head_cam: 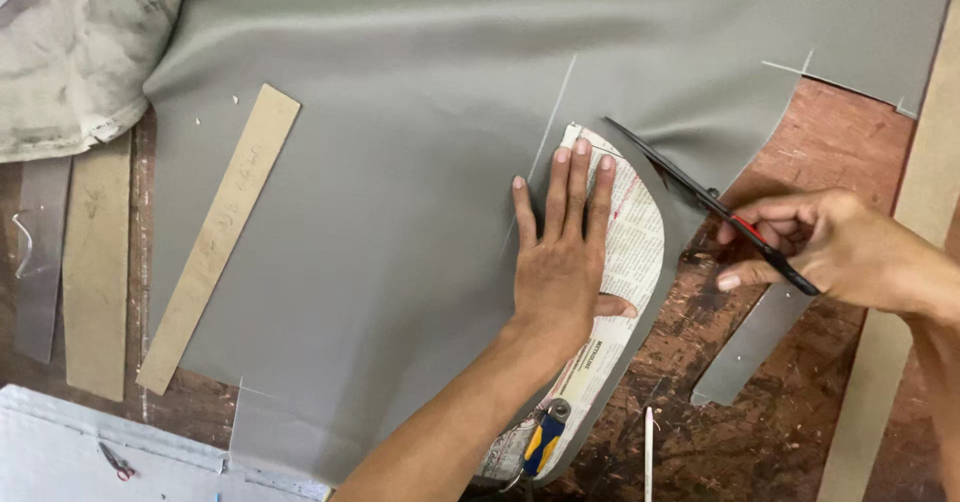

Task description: The person cuts gray upholstery fabric with scissors, following the edge of a paper pattern held on the fabric. They reposition the fabric and pattern as they cut around the curved shape, then hold the pattern piece in place and trace its edge onto the fabric with a white marking tool.

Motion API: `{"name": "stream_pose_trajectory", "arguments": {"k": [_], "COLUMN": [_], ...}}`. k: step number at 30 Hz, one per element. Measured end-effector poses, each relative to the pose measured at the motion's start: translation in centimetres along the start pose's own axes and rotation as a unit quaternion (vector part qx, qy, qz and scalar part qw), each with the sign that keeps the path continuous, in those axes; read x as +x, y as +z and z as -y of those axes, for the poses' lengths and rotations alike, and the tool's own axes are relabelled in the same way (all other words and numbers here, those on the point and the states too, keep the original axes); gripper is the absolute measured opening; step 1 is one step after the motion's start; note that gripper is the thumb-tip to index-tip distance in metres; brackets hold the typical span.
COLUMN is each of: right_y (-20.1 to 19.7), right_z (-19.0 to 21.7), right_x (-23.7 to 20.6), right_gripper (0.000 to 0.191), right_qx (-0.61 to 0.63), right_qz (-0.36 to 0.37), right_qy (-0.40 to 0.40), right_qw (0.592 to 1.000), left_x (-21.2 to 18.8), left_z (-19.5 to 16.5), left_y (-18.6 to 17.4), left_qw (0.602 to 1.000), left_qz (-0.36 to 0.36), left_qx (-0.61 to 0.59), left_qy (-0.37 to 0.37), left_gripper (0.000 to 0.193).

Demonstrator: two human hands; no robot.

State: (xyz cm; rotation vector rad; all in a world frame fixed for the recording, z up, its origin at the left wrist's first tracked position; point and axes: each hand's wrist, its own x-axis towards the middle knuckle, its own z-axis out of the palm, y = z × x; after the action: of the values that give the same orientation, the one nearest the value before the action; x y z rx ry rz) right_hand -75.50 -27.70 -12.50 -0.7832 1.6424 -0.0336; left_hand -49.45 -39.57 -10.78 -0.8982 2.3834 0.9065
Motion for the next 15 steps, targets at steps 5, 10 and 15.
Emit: {"name": "stream_pose_trajectory", "arguments": {"k": [5, 10, 15], "right_y": [-0.8, -1.1, -1.6], "right_z": [0.8, 1.7, 3.6], "right_x": [1.1, 1.9, 2.6], "right_gripper": [0.044, 0.044, 0.043], "right_qx": [-0.021, -0.084, -0.073], "right_qz": [-0.018, -0.003, -0.001], "right_qy": [0.165, 0.122, 0.139], "right_qw": [0.986, 0.989, 0.988], "left_x": [0.3, 0.7, 1.0], "left_z": [0.5, 0.5, 1.1], "left_y": [0.0, 0.1, 0.0], "left_qw": [1.000, 1.000, 1.000], "left_qz": [0.017, 0.013, 0.002], "left_qx": [0.001, 0.006, 0.011], "left_qy": [-0.009, -0.004, -0.001], "left_gripper": [0.154, 0.154, 0.154]}}
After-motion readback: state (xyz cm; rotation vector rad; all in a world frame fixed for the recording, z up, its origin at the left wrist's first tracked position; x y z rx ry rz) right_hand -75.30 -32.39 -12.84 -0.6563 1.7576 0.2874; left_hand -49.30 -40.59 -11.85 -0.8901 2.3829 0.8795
